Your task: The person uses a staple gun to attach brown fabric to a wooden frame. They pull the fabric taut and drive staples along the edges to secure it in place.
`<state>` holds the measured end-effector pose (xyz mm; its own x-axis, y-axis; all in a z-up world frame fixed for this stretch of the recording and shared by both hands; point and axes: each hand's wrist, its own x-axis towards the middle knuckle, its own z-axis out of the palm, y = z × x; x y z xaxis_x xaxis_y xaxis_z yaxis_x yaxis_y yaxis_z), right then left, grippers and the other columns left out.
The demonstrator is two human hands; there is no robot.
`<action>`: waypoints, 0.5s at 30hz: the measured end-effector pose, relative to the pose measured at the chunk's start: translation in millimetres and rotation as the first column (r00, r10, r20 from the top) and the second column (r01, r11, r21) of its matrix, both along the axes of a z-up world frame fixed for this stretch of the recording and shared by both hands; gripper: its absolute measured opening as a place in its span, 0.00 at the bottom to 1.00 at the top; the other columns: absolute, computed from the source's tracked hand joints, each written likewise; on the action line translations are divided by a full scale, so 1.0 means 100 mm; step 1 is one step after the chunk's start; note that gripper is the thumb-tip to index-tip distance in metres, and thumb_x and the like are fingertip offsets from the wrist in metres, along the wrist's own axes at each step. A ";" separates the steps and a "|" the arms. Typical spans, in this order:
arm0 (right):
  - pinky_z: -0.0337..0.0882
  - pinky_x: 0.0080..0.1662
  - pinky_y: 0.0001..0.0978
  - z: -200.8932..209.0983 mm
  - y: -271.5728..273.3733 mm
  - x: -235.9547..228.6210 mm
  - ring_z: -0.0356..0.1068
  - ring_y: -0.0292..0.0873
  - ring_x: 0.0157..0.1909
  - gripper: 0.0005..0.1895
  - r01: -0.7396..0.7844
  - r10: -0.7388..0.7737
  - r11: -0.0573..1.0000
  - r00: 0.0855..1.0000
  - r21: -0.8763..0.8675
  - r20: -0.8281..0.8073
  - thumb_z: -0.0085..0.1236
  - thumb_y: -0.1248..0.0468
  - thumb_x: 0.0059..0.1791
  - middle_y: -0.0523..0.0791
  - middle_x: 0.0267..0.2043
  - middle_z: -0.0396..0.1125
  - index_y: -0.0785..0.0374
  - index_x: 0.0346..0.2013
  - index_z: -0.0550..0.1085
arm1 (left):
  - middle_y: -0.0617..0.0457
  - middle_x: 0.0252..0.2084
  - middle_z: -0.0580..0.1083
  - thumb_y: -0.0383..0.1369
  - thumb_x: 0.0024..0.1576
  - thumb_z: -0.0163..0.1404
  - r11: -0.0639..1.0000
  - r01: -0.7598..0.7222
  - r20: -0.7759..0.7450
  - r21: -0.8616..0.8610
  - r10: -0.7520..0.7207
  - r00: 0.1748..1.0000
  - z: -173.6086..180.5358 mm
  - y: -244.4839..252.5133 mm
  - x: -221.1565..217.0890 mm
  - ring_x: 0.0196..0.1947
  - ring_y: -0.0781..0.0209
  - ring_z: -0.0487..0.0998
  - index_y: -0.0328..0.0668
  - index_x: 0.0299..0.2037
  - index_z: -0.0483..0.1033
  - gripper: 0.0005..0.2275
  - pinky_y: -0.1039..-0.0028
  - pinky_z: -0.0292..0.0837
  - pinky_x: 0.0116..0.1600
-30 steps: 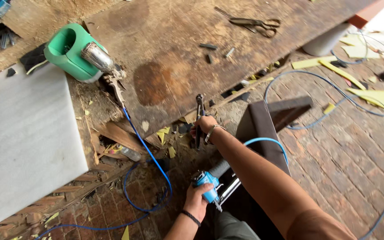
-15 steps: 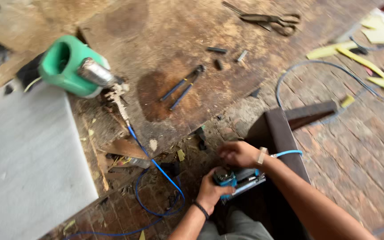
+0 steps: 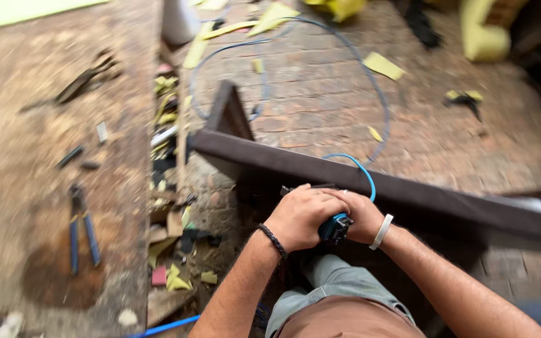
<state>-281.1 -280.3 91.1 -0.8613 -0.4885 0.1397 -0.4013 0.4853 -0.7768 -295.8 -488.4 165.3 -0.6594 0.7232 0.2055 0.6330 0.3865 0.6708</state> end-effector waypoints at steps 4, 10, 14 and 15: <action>0.74 0.52 0.39 -0.18 0.86 0.58 0.76 0.50 0.52 0.25 0.323 -0.337 0.942 0.912 -0.094 -0.235 0.68 0.64 0.39 0.49 0.50 0.75 0.57 0.50 0.75 | 0.55 0.54 0.78 0.27 0.47 0.59 0.972 0.224 -0.112 -0.064 -0.230 0.967 0.16 0.92 0.09 0.59 0.53 0.75 0.51 0.49 0.77 0.18 0.42 0.55 0.66; 0.74 0.49 0.42 -0.45 2.09 1.23 0.73 0.44 0.47 0.18 0.663 -0.715 0.478 0.675 -0.576 0.183 0.63 0.64 0.49 0.46 0.46 0.73 0.62 0.52 0.74 | 0.42 0.65 0.70 0.25 0.50 0.57 0.944 0.248 -0.298 0.220 -0.177 0.938 0.38 2.39 0.48 0.67 0.41 0.69 0.47 0.61 0.72 0.25 0.52 0.62 0.71; 0.73 0.47 0.45 -0.51 3.17 1.72 0.68 0.43 0.36 0.17 0.534 -0.668 -0.189 0.546 -0.824 0.506 0.62 0.68 0.50 0.44 0.34 0.67 0.65 0.53 0.75 | 0.46 0.60 0.75 0.25 0.54 0.56 0.907 0.102 -0.007 0.408 -0.108 0.994 0.19 3.41 0.88 0.63 0.46 0.75 0.45 0.57 0.74 0.19 0.61 0.71 0.68; 0.73 0.45 0.45 -0.50 3.47 1.94 0.67 0.43 0.34 0.15 0.516 -0.591 -0.329 0.540 -0.791 0.599 0.60 0.66 0.49 0.43 0.31 0.66 0.63 0.51 0.75 | 0.47 0.58 0.77 0.25 0.54 0.57 0.915 0.072 0.097 0.397 -0.120 0.988 0.10 3.67 0.97 0.61 0.48 0.78 0.44 0.56 0.75 0.18 0.64 0.73 0.65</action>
